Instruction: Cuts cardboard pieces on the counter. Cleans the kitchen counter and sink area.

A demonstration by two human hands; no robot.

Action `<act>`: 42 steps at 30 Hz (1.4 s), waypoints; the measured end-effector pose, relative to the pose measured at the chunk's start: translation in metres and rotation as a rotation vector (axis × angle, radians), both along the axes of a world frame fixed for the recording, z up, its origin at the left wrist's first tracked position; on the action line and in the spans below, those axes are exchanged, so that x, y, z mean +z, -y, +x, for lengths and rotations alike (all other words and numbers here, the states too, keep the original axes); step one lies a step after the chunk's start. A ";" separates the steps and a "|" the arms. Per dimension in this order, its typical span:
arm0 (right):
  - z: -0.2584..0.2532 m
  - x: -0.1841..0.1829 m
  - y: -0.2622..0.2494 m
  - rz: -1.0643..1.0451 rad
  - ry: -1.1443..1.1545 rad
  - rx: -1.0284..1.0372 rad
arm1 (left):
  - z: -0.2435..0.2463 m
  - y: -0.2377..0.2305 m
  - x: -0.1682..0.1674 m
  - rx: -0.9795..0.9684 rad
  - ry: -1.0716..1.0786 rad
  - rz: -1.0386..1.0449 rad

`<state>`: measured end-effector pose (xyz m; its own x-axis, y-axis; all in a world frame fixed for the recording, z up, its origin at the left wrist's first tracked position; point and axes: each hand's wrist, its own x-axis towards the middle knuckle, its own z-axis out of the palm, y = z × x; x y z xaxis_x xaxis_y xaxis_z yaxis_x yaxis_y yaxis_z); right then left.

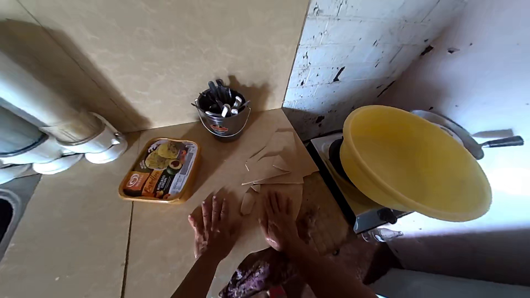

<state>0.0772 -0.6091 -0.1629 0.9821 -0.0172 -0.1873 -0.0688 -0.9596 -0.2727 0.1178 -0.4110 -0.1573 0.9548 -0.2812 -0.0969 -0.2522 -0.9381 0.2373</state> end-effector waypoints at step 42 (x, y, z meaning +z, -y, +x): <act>0.005 -0.015 0.022 0.042 0.232 0.221 | -0.017 -0.007 -0.014 -0.052 0.202 -0.037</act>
